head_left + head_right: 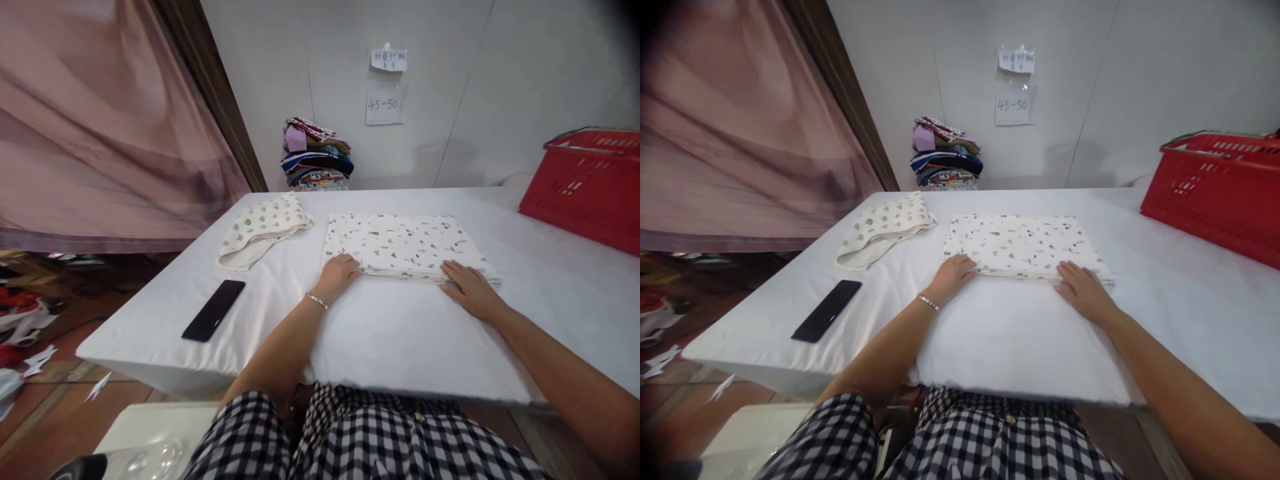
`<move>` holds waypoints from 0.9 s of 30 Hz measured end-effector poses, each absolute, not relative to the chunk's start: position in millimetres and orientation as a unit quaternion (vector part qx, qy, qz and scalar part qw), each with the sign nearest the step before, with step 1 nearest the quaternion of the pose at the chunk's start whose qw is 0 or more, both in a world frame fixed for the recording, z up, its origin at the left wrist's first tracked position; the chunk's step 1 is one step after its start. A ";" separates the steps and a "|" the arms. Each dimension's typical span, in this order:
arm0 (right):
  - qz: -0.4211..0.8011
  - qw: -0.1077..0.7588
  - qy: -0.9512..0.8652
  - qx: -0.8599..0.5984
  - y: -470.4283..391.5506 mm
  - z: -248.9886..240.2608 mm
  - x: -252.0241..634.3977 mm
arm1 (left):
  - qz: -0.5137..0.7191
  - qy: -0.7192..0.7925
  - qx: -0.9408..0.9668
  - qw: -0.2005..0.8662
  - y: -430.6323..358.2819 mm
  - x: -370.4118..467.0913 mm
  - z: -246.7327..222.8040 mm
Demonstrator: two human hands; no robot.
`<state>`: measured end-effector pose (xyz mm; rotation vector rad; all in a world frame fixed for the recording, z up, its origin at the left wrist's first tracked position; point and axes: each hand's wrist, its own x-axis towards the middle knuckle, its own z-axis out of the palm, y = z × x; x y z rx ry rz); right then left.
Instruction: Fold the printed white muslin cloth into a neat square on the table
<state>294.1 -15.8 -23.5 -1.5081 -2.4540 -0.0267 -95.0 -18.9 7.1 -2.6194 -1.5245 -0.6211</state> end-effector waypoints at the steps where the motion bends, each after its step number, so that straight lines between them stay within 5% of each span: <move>1: -0.009 0.129 -0.844 -0.520 -15.6 -23.6 294.3 | -0.202 -0.492 -0.846 0.021 -18.7 -94.6 7.7; 27: -0.015 0.128 -0.846 -0.518 -15.9 -23.4 293.0 | -0.189 -0.553 -0.808 0.080 -14.7 -96.2 8.8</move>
